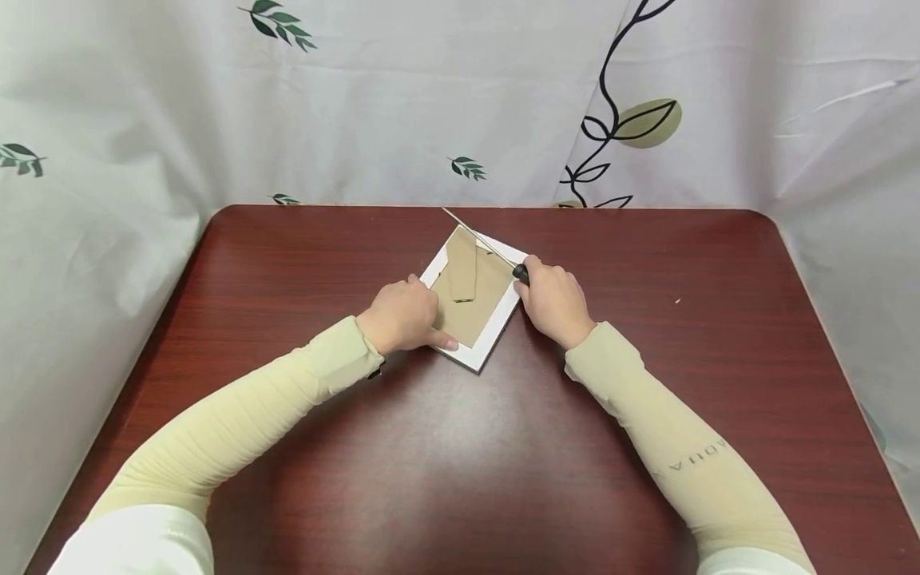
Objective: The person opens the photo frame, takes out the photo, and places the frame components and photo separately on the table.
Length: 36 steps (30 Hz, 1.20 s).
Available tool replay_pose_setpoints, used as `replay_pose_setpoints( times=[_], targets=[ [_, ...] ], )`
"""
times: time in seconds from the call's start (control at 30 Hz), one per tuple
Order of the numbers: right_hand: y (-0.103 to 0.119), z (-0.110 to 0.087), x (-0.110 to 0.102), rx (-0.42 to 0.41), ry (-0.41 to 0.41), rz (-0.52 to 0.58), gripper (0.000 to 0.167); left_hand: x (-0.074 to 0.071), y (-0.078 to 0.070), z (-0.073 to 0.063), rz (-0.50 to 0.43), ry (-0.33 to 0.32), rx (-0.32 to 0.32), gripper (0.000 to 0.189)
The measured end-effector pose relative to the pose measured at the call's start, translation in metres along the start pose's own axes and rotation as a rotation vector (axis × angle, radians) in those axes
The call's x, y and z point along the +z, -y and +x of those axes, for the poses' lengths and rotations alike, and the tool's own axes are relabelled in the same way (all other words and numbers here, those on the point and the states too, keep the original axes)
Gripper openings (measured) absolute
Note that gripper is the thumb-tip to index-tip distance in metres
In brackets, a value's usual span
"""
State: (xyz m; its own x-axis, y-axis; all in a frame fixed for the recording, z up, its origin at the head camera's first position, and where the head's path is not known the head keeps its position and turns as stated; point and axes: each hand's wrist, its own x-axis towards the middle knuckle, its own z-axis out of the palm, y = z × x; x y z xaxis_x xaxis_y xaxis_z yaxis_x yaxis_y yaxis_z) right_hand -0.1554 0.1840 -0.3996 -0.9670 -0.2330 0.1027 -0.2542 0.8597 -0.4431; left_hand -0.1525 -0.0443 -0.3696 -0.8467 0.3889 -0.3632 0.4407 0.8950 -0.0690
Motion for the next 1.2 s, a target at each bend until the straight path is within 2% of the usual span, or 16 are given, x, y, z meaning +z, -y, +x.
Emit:
replay_pose_setpoints(
  times=[0.13, 0.23, 0.47, 0.7, 0.8, 0.9, 1.2],
  targets=[
    [-0.002, 0.008, 0.002, -0.016, -0.004, -0.011, 0.019, 0.005, -0.011, -0.003, 0.017, -0.020, -0.035, 0.091],
    [-0.003, 0.013, 0.003, -0.029, -0.009, -0.017, 0.018, 0.011, -0.019, -0.006, 0.034, -0.083, -0.054, 0.095],
    [-0.004, 0.022, 0.004, -0.033, 0.001, -0.007, 0.018, 0.022, -0.035, -0.011, 0.176, -0.298, -0.074, 0.086],
    [-0.003, 0.028, 0.005, -0.046, 0.006, -0.006, 0.019, 0.034, -0.046, -0.015, 0.251, -0.552, -0.101, 0.082],
    [-0.003, 0.030, 0.005, -0.056, -0.001, -0.009, 0.019, 0.038, -0.050, -0.015, 0.279, -0.626, -0.113, 0.083],
    [-0.003, 0.033, 0.006, -0.063, -0.007, -0.008, 0.019, 0.039, -0.053, -0.015, 0.293, -0.644, -0.126, 0.082],
    [-0.002, 0.035, 0.009, -0.054, 0.005, -0.011, 0.021, 0.037, -0.055, -0.013, 0.292, -0.625, -0.134, 0.079]
  ],
)
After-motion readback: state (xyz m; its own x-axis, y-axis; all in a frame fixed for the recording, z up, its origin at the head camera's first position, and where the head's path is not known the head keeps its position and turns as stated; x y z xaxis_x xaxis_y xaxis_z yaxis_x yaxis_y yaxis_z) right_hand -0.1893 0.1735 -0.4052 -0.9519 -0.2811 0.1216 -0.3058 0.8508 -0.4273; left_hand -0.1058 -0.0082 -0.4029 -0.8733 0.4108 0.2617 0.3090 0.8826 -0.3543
